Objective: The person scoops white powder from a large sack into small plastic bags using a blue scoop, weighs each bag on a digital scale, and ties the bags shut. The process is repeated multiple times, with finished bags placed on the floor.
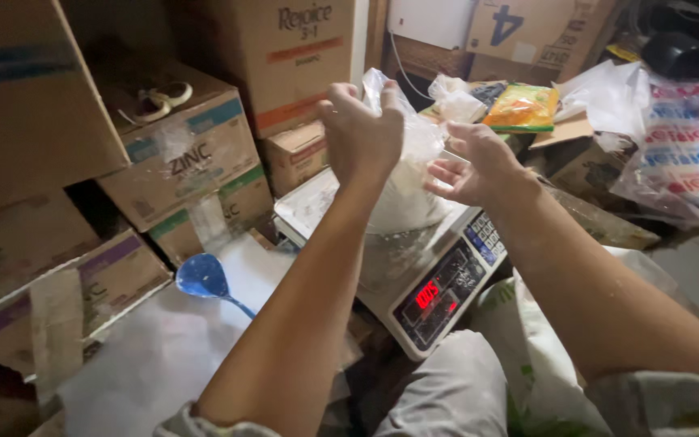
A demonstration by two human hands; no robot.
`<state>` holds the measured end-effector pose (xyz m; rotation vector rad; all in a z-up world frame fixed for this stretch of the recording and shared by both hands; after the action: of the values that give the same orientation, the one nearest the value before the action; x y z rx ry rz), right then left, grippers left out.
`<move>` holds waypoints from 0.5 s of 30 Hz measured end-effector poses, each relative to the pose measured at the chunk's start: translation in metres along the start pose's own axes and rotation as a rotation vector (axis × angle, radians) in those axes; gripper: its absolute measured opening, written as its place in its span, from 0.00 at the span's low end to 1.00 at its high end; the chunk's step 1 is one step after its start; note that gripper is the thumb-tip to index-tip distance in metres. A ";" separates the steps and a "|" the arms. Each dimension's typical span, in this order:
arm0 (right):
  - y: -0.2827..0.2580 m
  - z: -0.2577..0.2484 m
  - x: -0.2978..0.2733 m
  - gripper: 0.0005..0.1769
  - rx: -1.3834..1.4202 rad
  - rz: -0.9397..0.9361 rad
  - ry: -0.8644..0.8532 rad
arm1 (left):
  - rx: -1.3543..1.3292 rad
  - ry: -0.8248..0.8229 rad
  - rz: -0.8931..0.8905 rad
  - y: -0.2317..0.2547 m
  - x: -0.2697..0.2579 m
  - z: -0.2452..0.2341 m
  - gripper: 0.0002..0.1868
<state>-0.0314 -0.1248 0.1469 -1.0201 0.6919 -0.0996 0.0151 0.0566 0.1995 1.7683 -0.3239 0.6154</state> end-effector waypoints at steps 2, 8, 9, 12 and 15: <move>-0.002 -0.006 0.012 0.41 0.060 0.042 0.025 | 0.017 -0.132 -0.087 -0.007 0.004 0.014 0.36; -0.014 -0.008 0.047 0.38 0.023 0.190 0.001 | 0.005 -0.258 -0.122 -0.020 0.022 0.043 0.33; -0.016 -0.007 0.050 0.36 -0.024 0.214 0.000 | 0.003 -0.267 -0.154 -0.021 0.027 0.047 0.28; -0.018 0.000 0.054 0.23 -0.089 0.237 -0.077 | -0.083 -0.254 -0.246 -0.022 0.040 0.059 0.17; -0.020 0.001 0.054 0.17 -0.023 0.220 -0.120 | -0.433 -0.251 -0.389 -0.026 0.046 0.064 0.11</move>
<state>0.0165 -0.1555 0.1376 -0.9573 0.6920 0.1598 0.0817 0.0080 0.1923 1.4322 -0.2515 0.0353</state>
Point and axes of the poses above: each hand's wrist, its own x-axis towards the middle knuckle, its own z-axis out of the palm, y = z × x, the point moved 3 cm from there along x, towards the middle knuckle, and after that the axes turned 7 degrees about z, right-handed, at the moved point
